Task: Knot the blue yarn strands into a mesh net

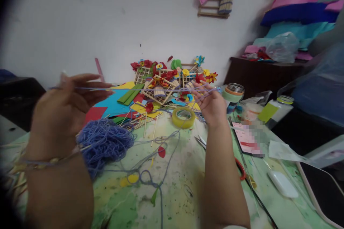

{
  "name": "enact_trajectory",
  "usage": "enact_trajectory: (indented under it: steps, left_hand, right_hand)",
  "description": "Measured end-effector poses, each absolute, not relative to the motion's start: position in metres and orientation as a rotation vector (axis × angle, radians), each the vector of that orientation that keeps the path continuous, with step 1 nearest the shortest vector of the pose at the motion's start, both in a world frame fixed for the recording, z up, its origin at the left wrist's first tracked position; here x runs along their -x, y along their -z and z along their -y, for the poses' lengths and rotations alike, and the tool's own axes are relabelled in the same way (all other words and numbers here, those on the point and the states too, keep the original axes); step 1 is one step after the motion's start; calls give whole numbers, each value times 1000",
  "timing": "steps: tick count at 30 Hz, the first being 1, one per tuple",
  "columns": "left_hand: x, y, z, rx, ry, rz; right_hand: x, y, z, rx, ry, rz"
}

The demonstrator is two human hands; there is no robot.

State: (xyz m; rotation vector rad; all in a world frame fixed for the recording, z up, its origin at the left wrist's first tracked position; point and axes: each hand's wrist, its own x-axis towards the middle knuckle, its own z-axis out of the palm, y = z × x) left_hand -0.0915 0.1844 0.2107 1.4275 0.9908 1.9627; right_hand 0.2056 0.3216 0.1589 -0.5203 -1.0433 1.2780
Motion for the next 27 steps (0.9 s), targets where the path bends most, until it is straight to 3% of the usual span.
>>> enact_trajectory:
  steps: [5, 10, 13, 19, 24, 27]
  left_hand:
    - [109, -216, -174, -1359, -2068, -955]
    - [81, -205, -182, -1633, -1582, -728]
    - [50, -193, -193, -1684, -1358, -848]
    - [16, -174, -206, -1881, -1059, -1082]
    - [11, -166, -214, -1654, -1210, -897]
    - [21, -171, -211, -1498, -1195, -830]
  right_hand:
    - [-215, -172, -306, 540, -1230, 1033]
    - [-193, -188, -281, 479, -1245, 1215]
    - [-176, -192, -264, 554, -1227, 1443]
    - [-143, -188, -241, 701, -823, 1932]
    - [-134, -187, -237, 544, -374, 2145]
    - [-140, -190, -235, 404, -314, 2217]
